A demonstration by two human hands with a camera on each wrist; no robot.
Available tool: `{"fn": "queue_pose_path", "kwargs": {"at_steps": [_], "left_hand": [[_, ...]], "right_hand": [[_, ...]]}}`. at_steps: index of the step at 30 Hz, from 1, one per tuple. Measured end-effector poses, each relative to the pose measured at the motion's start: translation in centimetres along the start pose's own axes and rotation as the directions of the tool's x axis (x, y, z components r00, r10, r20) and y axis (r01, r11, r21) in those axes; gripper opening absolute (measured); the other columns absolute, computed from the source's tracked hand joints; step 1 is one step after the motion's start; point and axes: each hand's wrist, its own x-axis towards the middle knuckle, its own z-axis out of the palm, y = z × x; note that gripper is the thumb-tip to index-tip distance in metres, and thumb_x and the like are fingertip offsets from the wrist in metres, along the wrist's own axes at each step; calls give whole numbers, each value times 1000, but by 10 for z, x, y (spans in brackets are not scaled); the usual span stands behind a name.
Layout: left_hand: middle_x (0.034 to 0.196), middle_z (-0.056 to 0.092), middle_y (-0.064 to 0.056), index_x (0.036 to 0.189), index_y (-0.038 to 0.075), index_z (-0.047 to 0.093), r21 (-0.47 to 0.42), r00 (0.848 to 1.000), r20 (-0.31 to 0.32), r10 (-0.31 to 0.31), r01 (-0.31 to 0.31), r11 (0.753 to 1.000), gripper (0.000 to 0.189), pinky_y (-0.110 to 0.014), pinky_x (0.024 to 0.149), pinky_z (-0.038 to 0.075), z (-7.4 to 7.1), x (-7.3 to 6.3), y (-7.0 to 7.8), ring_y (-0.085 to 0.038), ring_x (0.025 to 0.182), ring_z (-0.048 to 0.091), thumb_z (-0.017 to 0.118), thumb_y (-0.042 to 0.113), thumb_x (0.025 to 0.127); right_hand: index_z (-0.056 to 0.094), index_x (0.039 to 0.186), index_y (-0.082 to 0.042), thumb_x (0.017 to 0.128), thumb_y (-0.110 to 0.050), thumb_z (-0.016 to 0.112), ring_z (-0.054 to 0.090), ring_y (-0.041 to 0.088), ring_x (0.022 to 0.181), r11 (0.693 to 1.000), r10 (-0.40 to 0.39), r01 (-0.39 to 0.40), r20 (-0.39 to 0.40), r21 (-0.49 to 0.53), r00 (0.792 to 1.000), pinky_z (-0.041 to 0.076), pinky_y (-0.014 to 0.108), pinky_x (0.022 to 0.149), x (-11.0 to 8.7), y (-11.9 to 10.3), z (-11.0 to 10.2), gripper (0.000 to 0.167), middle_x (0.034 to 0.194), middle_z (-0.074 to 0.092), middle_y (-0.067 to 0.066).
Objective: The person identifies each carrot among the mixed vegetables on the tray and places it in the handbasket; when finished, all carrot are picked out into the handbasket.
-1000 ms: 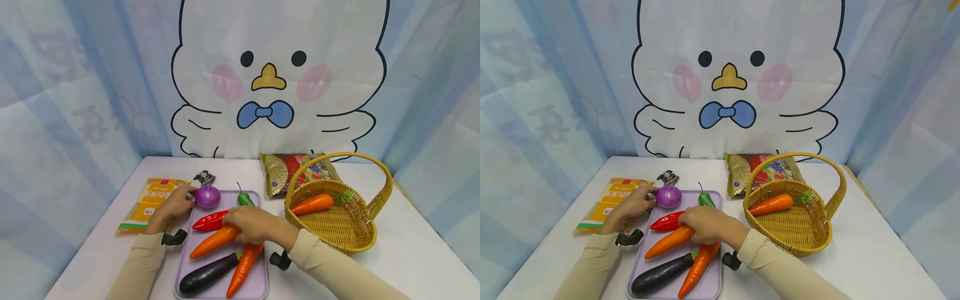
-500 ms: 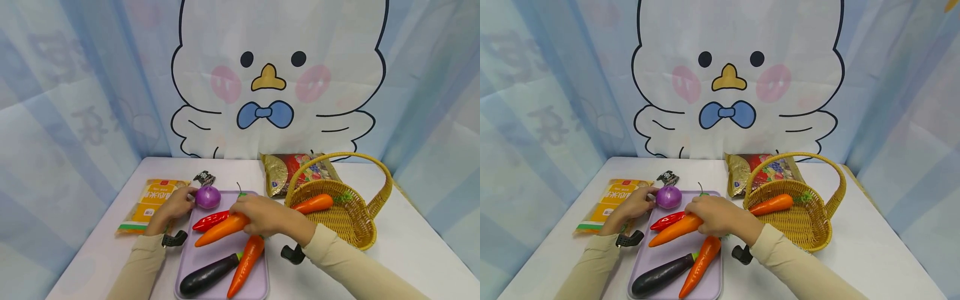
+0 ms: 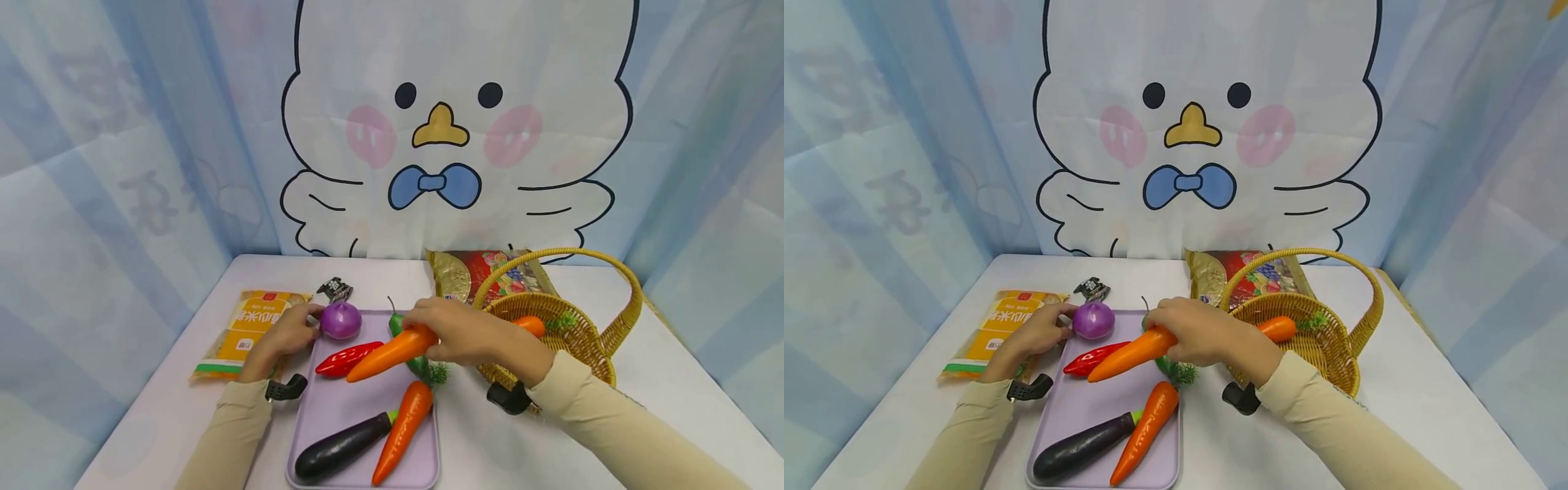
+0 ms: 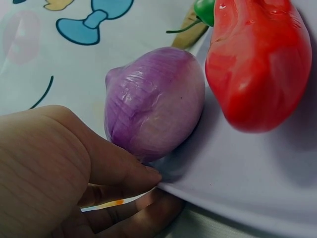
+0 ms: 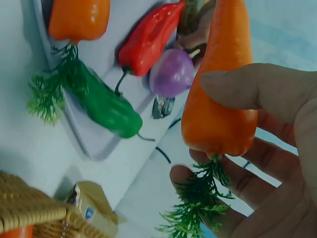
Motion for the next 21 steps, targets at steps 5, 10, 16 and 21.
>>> {"fn": "queue_pose_path", "kwargs": {"at_steps": [5, 10, 16, 21], "left_hand": [[132, 62, -17, 140, 1, 58, -7, 1000, 0, -14, 14, 1000, 50, -43, 91, 57, 0, 0, 1, -30, 108, 60, 61, -4, 90], [131, 62, -17, 139, 1, 58, -5, 1000, -4, -14, 14, 1000, 50, -41, 89, 58, 0, 0, 1, -30, 107, 60, 61, -3, 90], [131, 62, -18, 139, 0, 58, -5, 1000, 0, -6, 6, 1000, 50, -44, 92, 57, 0, 0, 0, -31, 108, 60, 62, -3, 89], [132, 62, -19, 138, -1, 58, 15, 1000, -3, 14, -14, 1000, 50, -51, 100, 51, -1, 0, 2, -35, 115, 59, 62, -3, 89]], "right_hand": [[67, 124, -14, 85, -7, 76, 56, 17, 101, 998, 41, -41, 8, 49, 999, 50, 41, 95, -8, 8, -9, 40, 113, 63, -5], [68, 120, -16, 84, -5, 75, 55, 17, 101, 994, 81, -81, -1, 74, 997, 50, 41, 93, -18, 13, -17, 39, 112, 63, -6], [68, 115, -20, 80, -3, 74, 54, 17, 99, 991, 100, -97, -33, 88, 994, 50, 38, 89, -32, 24, -23, 40, 109, 60, -8], [68, 114, -23, 79, -4, 74, 54, 17, 96, 989, 114, -106, -64, 105, 991, 49, 41, 87, -47, 35, -25, 40, 110, 61, -9]]}}
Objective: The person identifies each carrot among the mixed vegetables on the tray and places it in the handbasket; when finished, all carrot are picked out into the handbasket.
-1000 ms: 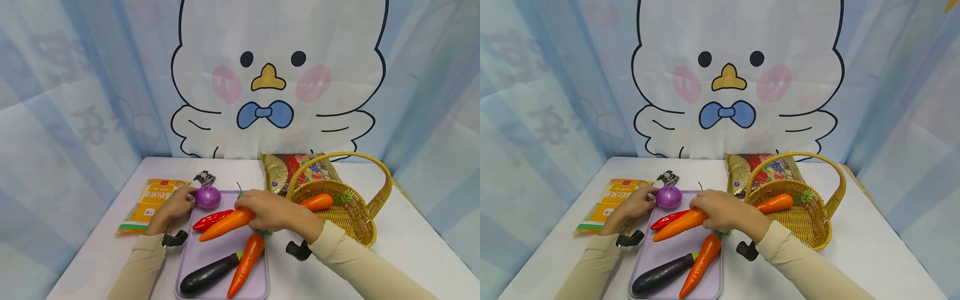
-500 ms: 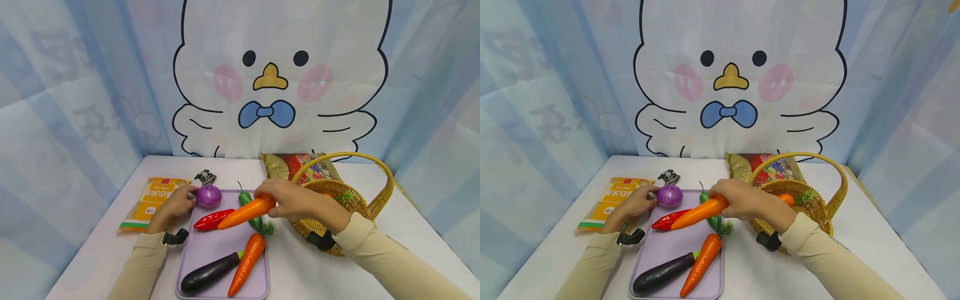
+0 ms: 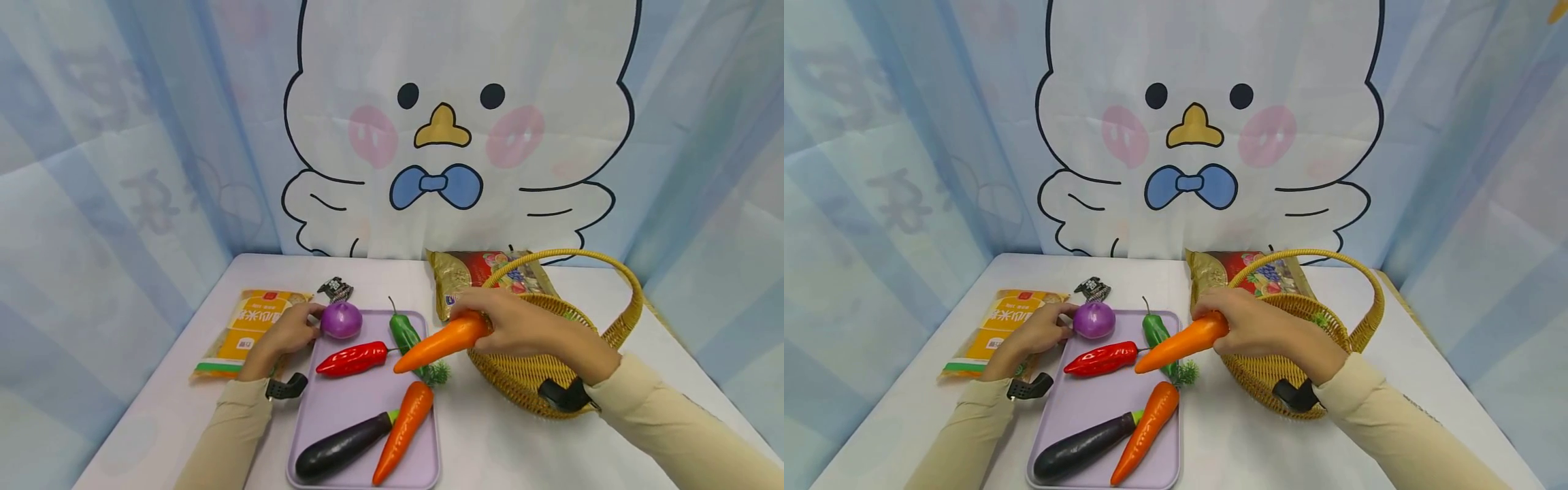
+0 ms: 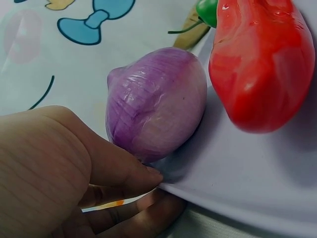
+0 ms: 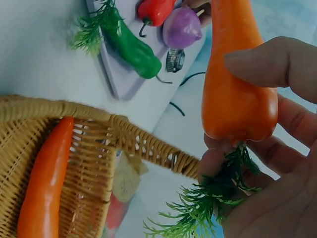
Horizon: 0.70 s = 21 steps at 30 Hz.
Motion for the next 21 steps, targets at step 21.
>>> {"fn": "queue_pose_path", "kwargs": {"at_steps": [21], "left_hand": [[133, 62, -20, 139, -2, 58, -7, 1000, 5, 17, -17, 1000, 50, -54, 105, 47, -1, 0, -2, -37, 120, 57, 61, -4, 89]], "right_hand": [[65, 111, -21, 72, 1, 76, 54, 21, 88, 991, 115, -111, -57, 74, 992, 50, 35, 76, -49, 43, -25, 46, 102, 63, -4]]}}
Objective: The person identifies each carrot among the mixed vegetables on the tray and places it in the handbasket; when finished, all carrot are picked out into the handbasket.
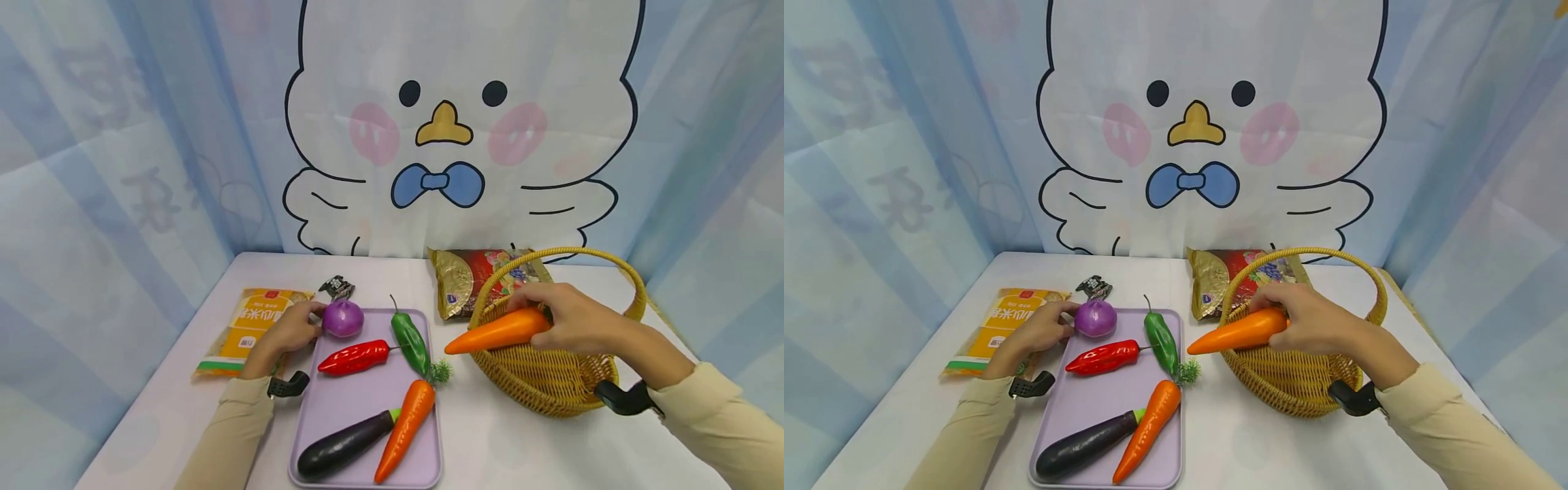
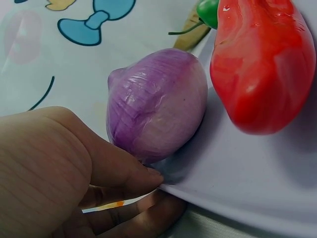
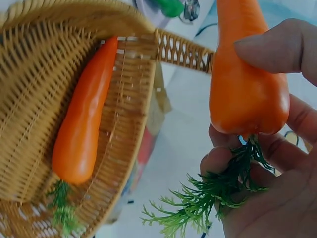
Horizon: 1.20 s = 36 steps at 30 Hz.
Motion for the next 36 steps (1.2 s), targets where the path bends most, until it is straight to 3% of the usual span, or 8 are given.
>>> {"fn": "queue_pose_path", "kwargs": {"at_steps": [8, 16, 28, 36], "left_hand": [[133, 61, -20, 139, -2, 57, -4, 1000, 0, -11, 11, 1000, 50, -54, 104, 49, 1, 0, 0, -38, 119, 57, 61, -4, 89], [134, 61, -20, 140, -1, 57, -4, 1000, 4, -18, 18, 1000, 50, -53, 103, 49, 1, 0, 0, -38, 120, 57, 61, -3, 90], [134, 61, -20, 140, 0, 57, -7, 999, 4, -33, 33, 999, 50, -50, 99, 53, -1, 0, 1, -36, 115, 58, 62, -3, 90], [135, 61, -18, 140, 1, 57, -7, 999, 2, -33, 33, 999, 50, -50, 101, 51, 2, 1, 0, -34, 116, 58, 61, -3, 90]], "right_hand": [[64, 113, -15, 71, 0, 78, 54, 19, 85, 999, 33, -34, -42, -17, 999, 50, 29, 70, -8, 22, -13, 46, 100, 62, -1], [67, 115, -9, 69, -4, 77, 53, 20, 84, 990, 110, -115, -56, -83, 992, 49, 32, 69, -14, 45, -15, 47, 101, 62, 2], [69, 109, -8, 68, -6, 77, 53, 20, 83, 984, 135, -133, 7, -118, 991, 46, 34, 72, -6, 63, -2, 41, 99, 63, 2], [68, 113, -5, 70, -7, 77, 54, 21, 86, 985, 157, -154, 45, -74, 987, 48, 34, 72, 0, 68, 12, 44, 102, 63, 6]]}}
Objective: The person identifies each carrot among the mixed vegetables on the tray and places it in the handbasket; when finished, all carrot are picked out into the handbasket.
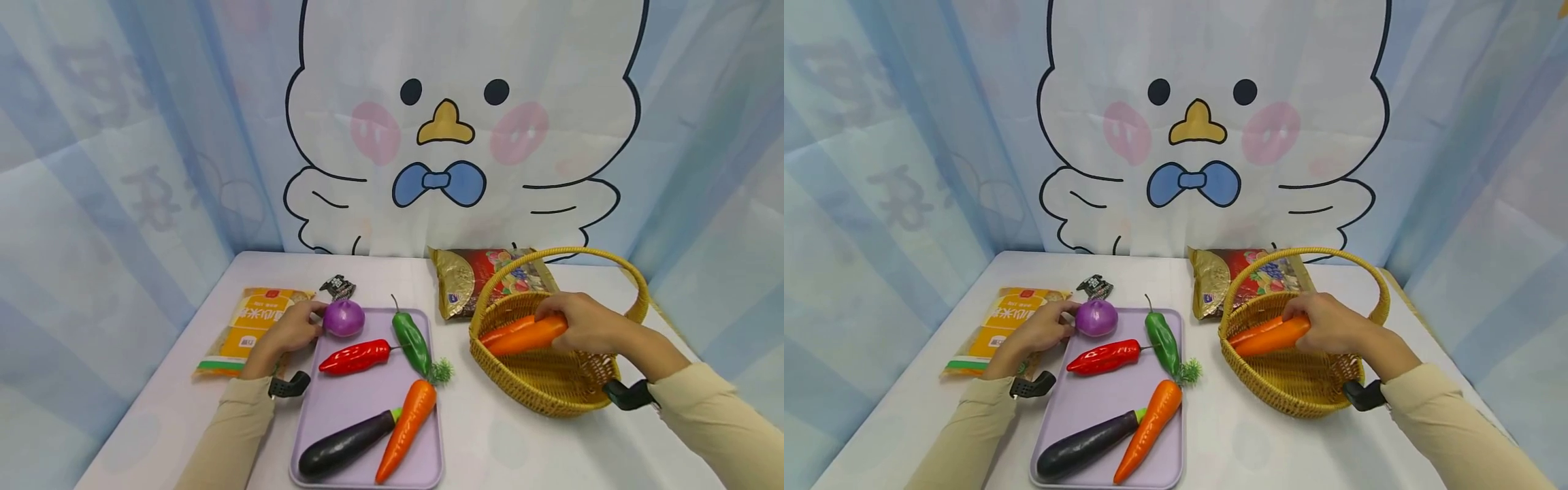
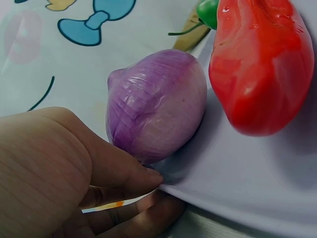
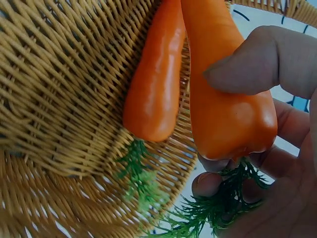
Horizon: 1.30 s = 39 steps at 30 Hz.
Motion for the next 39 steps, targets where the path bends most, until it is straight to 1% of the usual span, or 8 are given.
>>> {"fn": "queue_pose_path", "kwargs": {"at_steps": [3, 9, 13, 21, 26, 28, 32, 39], "left_hand": [[134, 61, -18, 140, 1, 57, 3, 1000, 3, 5, -5, 1000, 50, -49, 100, 52, 2, 0, 0, -33, 113, 58, 62, -3, 90], [135, 60, -18, 141, 1, 56, 6, 1000, -6, -15, 15, 1000, 51, -50, 100, 52, 1, 0, 1, -34, 116, 57, 61, -2, 91], [136, 60, -19, 141, 0, 56, 14, 1000, -2, -3, 3, 1000, 51, -52, 102, 50, 0, 0, 2, -35, 118, 57, 61, -2, 91], [135, 60, -19, 141, 1, 56, 5, 1000, 3, -12, 12, 1000, 51, -50, 99, 52, 0, 1, 1, -34, 115, 58, 61, -2, 91], [135, 60, -18, 141, 1, 56, 5, 1000, 4, -19, 19, 1000, 51, -48, 97, 54, 0, 1, 0, -33, 115, 58, 61, -2, 91], [135, 60, -18, 142, 1, 56, 4, 1000, 5, -20, 20, 1000, 51, -48, 98, 54, 0, 1, 1, -33, 115, 58, 62, -2, 91], [136, 59, -19, 142, 1, 56, 3, 1000, 3, -15, 15, 1000, 51, -50, 100, 52, -1, 0, 2, -34, 117, 58, 62, -3, 91], [136, 59, -20, 142, 0, 56, 0, 1000, 1, -8, 8, 1000, 51, -52, 102, 50, 0, -1, 2, -36, 119, 57, 61, -3, 91]], "right_hand": [[68, 113, -7, 70, -8, 77, 54, 22, 87, 1000, 18, -18, 12, 8, 1000, 48, 34, 72, 3, 2, 5, 43, 103, 63, 6], [67, 110, -9, 69, -9, 77, 52, 23, 88, 998, 55, -55, 43, 4, 998, 46, 34, 72, 12, 9, 13, 42, 103, 61, 7], [65, 107, -8, 67, -6, 76, 51, 24, 87, 996, 75, -77, 58, 43, 995, 46, 34, 71, 15, 18, 20, 42, 102, 58, 8], [64, 106, -7, 64, -1, 74, 50, 23, 85, 998, 55, -56, 32, 41, 998, 45, 33, 69, 17, 22, 27, 44, 99, 58, 8], [63, 108, -4, 64, 1, 73, 51, 24, 86, 997, 54, -56, 43, 49, 998, 45, 34, 69, 17, 22, 28, 46, 100, 57, 9], [63, 109, -4, 65, 2, 73, 51, 24, 86, 998, 51, -52, 49, 26, 998, 46, 35, 71, 18, 21, 28, 45, 102, 58, 9], [65, 108, -5, 66, 3, 75, 52, 24, 87, 998, 31, -28, 42, -60, 999, 47, 38, 76, 19, 17, 25, 44, 101, 61, 8], [67, 104, -5, 68, -1, 80, 53, 23, 83, 986, 28, -20, 45, -168, 999, 49, 40, 76, 21, 17, 26, 38, 94, 63, 5]]}}
